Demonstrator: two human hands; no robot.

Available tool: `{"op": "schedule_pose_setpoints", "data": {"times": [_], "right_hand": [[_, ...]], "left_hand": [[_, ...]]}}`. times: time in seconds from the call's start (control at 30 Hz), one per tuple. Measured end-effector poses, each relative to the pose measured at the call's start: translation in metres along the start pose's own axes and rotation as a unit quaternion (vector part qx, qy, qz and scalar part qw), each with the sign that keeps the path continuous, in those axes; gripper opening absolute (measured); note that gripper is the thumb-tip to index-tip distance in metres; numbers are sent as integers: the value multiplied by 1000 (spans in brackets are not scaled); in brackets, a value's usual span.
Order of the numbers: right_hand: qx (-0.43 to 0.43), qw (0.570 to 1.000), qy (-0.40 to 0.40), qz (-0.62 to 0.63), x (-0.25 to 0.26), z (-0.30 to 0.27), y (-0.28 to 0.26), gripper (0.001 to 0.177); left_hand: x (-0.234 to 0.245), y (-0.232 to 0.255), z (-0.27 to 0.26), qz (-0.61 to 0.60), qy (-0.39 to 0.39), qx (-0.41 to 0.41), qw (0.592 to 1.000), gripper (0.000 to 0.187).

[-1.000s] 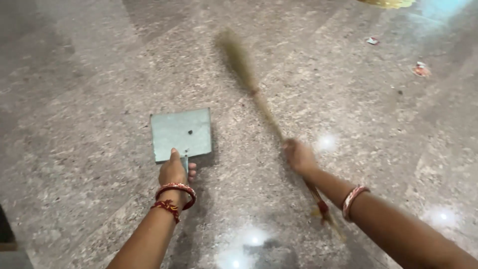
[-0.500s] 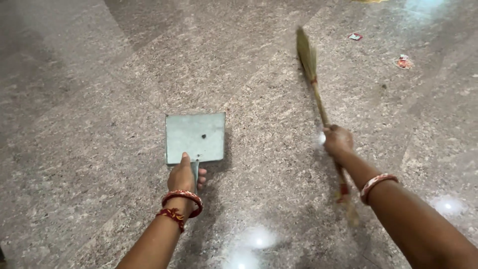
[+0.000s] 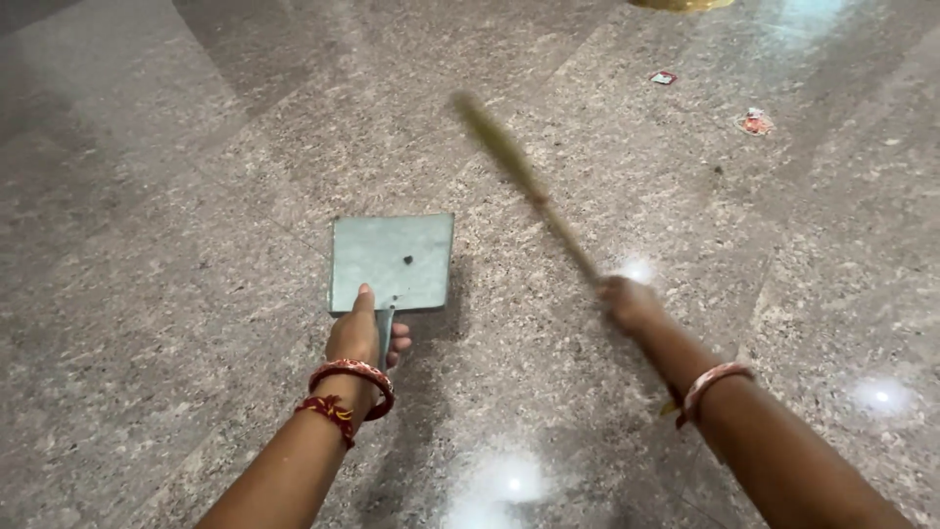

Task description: The person sweeps debris into a dustpan using a broom and then moves across the room, gathering more small pieces of trash into the pan.

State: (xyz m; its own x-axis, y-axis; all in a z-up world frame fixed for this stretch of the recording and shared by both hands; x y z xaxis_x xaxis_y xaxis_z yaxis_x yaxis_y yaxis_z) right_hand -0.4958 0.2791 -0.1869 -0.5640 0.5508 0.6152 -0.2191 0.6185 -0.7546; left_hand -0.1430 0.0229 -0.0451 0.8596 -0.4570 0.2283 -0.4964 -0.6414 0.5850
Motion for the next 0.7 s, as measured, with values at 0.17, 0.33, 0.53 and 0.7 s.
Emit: {"op": "schedule_pose_setpoints", "data": {"times": [0.17,0.33,0.53,0.7], "right_hand": [[-44,990,137,5,83,7,28,29],[88,983,152,-50,54,21,54,29],[-2,994,-68,-84,47,-45,-4,34],[-115,991,52,54,99,-32,36,37]], "left_hand": [[-8,12,-19,19,23,-16,999,66],[-31,22,-33,39,30,-21,999,73],[-72,17,-26,40,-65,-17,997,71],[-93,13,-29,41,-92,-18,995,69]]}}
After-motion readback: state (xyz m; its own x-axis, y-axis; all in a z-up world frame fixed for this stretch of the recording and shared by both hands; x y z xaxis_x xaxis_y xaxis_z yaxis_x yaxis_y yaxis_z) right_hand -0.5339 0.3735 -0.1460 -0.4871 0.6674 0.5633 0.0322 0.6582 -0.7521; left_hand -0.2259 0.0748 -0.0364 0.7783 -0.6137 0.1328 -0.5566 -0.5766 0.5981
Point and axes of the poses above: each hand's wrist, its own z-axis towards the middle knuckle, its own x-axis out of the back of the hand, y = z × x, the point moved 8 cm from there along z, towards the middle knuckle, and after that the axes turned 14 degrees about x, right-handed, at the moved point
